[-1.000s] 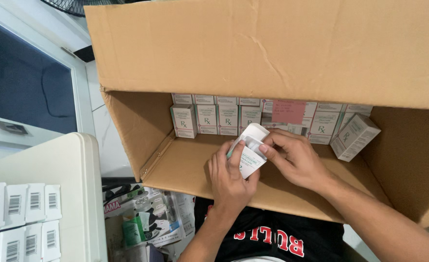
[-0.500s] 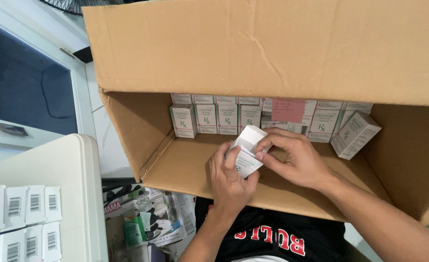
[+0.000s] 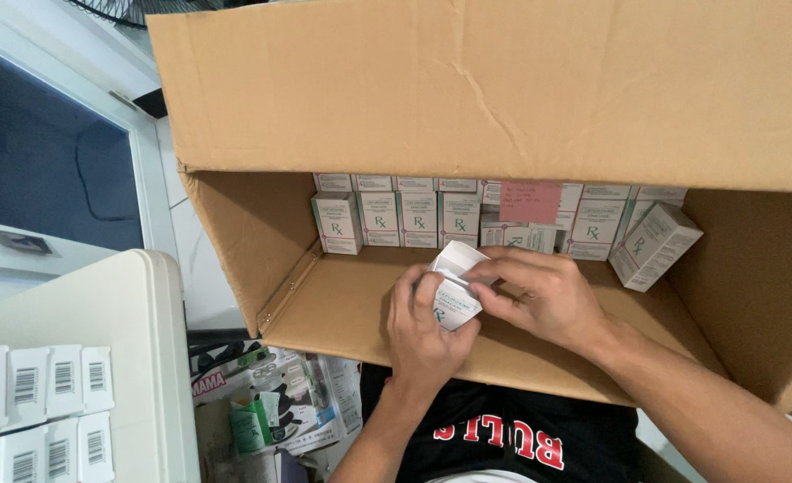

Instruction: The person repeatedly opens small white boxes marked with an Rx symbol, removes a folded paper insert, and places the boxes into a larger cardboard box. The person also stacks some boxes on a nearby table.

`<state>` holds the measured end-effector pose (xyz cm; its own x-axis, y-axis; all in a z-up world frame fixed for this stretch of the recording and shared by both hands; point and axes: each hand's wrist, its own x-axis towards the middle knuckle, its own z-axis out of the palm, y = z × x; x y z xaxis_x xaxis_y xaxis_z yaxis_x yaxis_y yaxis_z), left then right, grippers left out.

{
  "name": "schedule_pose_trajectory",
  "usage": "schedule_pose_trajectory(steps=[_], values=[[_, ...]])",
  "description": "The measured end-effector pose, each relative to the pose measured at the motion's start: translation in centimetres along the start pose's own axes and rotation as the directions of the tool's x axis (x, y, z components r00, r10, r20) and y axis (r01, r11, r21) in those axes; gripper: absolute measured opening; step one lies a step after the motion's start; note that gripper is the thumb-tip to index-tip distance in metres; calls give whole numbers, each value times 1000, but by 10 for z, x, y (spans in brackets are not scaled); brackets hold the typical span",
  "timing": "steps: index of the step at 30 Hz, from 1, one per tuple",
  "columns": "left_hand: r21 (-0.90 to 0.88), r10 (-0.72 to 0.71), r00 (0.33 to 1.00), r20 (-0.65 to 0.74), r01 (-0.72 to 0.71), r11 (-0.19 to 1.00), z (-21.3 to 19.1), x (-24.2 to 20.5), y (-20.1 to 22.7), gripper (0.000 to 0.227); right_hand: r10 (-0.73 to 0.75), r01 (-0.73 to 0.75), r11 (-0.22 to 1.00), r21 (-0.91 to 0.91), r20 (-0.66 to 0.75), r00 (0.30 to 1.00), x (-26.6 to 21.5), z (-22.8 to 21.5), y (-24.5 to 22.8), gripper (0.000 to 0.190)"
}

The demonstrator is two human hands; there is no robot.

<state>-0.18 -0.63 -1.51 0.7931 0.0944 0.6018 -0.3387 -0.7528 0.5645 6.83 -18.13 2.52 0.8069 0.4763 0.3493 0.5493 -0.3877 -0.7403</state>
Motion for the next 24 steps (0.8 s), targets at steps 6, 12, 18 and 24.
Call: schedule_pose_trajectory(steps=[6, 12, 18, 24], values=[[-17, -41, 999, 25, 42, 999, 0, 1, -1, 76, -216, 212, 975, -64, -65, 974, 1, -1, -5, 29], [-15, -40, 999, 5, 40, 999, 2, -1, -2, 76, -199, 199, 980, -14, 14, 980, 5, -5, -9, 35], [1, -2, 999, -37, 2, 1000, 2, -2, -3, 79, -318, 320, 939, -127, 31, 948, 7, -11, -15, 35], [-5, -27, 999, -27, 27, 1000, 1, -3, -2, 79, -299, 321, 939, -122, 172, 939, 10, -23, -21, 41]])
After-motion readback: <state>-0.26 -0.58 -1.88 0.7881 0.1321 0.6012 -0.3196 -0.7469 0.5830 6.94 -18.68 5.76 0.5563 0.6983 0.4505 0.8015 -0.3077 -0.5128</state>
